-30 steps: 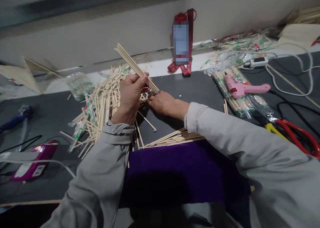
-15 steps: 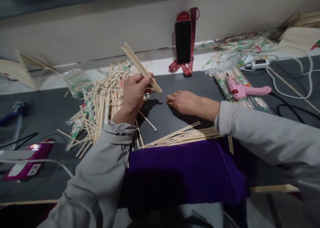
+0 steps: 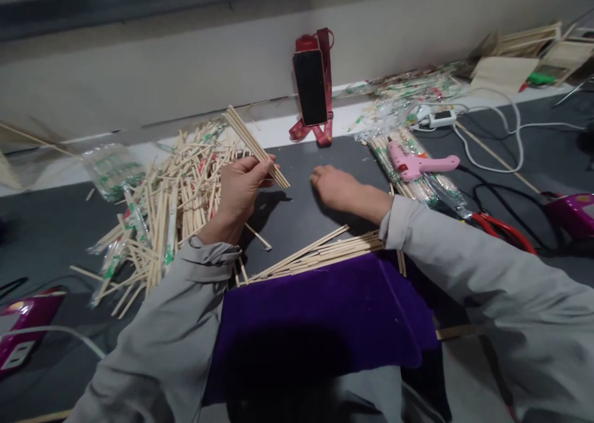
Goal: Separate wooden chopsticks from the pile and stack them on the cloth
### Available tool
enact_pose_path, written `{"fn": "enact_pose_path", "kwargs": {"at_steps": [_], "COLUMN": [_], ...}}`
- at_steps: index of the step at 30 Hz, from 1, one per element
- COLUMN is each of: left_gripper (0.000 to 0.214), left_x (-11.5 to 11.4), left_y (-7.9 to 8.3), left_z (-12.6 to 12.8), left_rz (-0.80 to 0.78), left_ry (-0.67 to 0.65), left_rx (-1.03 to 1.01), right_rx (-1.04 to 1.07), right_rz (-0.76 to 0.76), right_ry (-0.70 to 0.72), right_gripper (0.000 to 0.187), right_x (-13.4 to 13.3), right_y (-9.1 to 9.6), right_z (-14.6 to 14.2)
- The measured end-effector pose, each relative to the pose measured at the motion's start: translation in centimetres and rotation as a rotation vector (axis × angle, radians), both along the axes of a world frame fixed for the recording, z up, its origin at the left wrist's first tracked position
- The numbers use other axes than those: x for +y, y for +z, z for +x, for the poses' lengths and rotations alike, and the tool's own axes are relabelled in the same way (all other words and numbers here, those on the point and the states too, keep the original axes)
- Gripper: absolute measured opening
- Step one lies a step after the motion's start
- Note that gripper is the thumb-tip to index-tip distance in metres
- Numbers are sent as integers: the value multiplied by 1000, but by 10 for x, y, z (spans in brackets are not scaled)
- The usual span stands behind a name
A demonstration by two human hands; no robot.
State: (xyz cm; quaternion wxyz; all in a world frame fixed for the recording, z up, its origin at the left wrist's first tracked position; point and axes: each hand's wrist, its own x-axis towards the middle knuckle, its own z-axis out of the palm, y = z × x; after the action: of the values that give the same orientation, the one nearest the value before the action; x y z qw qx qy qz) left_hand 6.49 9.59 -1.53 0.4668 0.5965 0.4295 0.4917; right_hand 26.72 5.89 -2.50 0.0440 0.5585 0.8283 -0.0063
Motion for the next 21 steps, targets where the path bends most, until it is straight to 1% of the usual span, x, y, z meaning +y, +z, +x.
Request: {"fn": "enact_pose_path", "kwargs": {"at_steps": [2,3,4,5,6,7,9,10,11,12,13,16,17,18,19,21], "left_gripper": [23,23,24,25,25,26,26,26,26,26,27,25,24,24,24,25], "left_x": [-1,-1,-1,-1,0,0,0,0,0,0,0,-1,-1,-1,-1,-1], "left_y": [-1,-2,-2,-3,-3,-3,-4,-4,-4,-4,-4,-3,-3,-2,-2,-3], "left_z": [2,3,3,3,3,3,3,3,3,3,3,3,3,3,4,4], "left_rz": [-11,-10,-8,-9,-12,-16,-18,-15,-11,-6,-2,-5,-7,-9,-11,-14], "left_ry": [-14,-16,-18,-20,-23,-23,-19,-16,-14,-15,-15,-10,-7,-5,-5,-12], "left_rx": [4,7,10,10,10,8,6,7,10,14,16,22,23,24,21,10], "right_rx": [-68,-83,-90,-80,-58,-32,40,66,81,74,45,-103,-141,-157,-149,-79], "right_rz": [12,35,57,76,83,81,57,42,27,13,7,48,69,85,88,48], "right_ry": [-260,-321,-350,-328,-259,-176,60,146,189,171,94,-238,-303,-323,-307,-210], "right_gripper": [37,39,40,40,41,40,42,43,44,43,42,38,37,38,37,33], "right_x": [15,19,21,20,16,12,4,3,4,8,12,23,22,18,12,-1], "right_y": [4,8,11,13,14,13,8,4,2,0,0,10,15,18,20,18], "right_z": [23,30,33,31,24,14,-6,-13,-16,-15,-10,15,21,24,23,15]}}
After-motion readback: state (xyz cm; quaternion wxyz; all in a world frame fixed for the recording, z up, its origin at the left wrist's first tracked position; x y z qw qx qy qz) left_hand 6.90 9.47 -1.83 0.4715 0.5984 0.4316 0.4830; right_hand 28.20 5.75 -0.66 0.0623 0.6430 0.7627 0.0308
